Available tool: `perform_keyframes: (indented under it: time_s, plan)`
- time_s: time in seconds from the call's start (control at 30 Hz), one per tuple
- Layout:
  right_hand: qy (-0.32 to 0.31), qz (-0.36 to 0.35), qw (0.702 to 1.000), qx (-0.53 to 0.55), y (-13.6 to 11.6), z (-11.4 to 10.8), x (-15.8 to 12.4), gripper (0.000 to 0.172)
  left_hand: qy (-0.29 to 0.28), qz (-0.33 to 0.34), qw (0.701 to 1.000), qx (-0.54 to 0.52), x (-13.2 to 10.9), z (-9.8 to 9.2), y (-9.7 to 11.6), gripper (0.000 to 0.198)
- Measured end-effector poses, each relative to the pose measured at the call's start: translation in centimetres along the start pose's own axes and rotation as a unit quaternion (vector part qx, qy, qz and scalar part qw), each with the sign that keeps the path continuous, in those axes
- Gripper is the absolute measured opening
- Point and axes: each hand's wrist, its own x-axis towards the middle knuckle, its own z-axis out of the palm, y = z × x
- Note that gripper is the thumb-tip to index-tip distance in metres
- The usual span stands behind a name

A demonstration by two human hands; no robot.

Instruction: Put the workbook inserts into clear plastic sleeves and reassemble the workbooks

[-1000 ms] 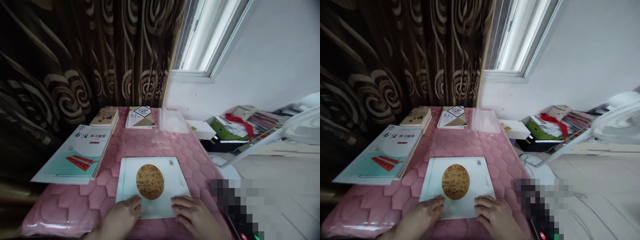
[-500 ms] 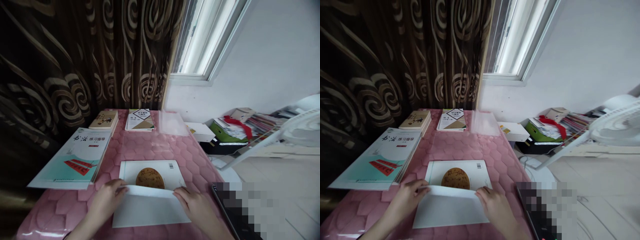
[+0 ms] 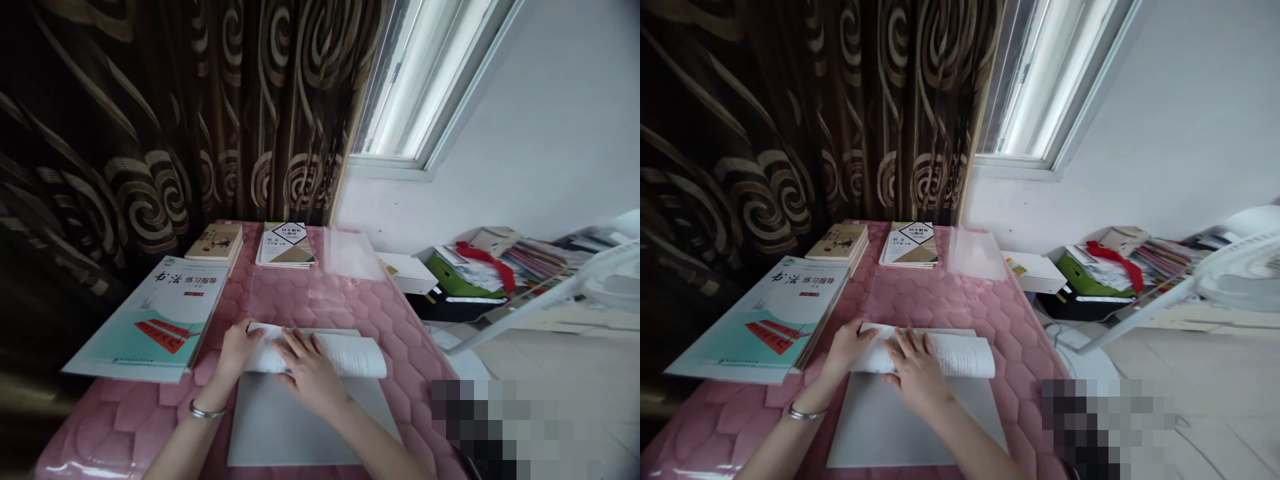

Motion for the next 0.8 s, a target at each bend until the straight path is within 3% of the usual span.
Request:
perform_keyframes:
  time_s: [0.07, 0.2, 0.27, 0.43, 0.8]
  plan:
    - [-0.002, 0.022, 1.000, -0.005, 0.1, 0.6, 0.3, 0.056, 0.017, 0.012, 1.000, -0.002, 0.6, 0.1, -0.3, 0.012]
    - [0.000, 0.075, 0.997, -0.023, 0.3, 0.5, 0.6, 0.057, 0.125, 0.038, 0.991, 0.025, 2.6, 0.4, -0.9, 0.018]
    - [0.005, 0.095, 0.995, -0.032, 0.2, 0.4, 0.8, 0.055, 0.148, 0.029, 0.987, 0.051, 3.8, 0.5, -1.1, 0.022]
    - [0.021, 0.109, 0.993, -0.034, 0.2, 0.7, 2.1, 0.054, 0.105, 0.018, 0.991, 0.084, 5.6, 0.8, -1.2, 0.021]
    - [-0.030, 0.086, 0.995, -0.028, 1.2, 0.6, 6.1, 0.049, 0.018, 0.023, 0.998, 0.058, 5.7, 0.3, -1.4, 0.019]
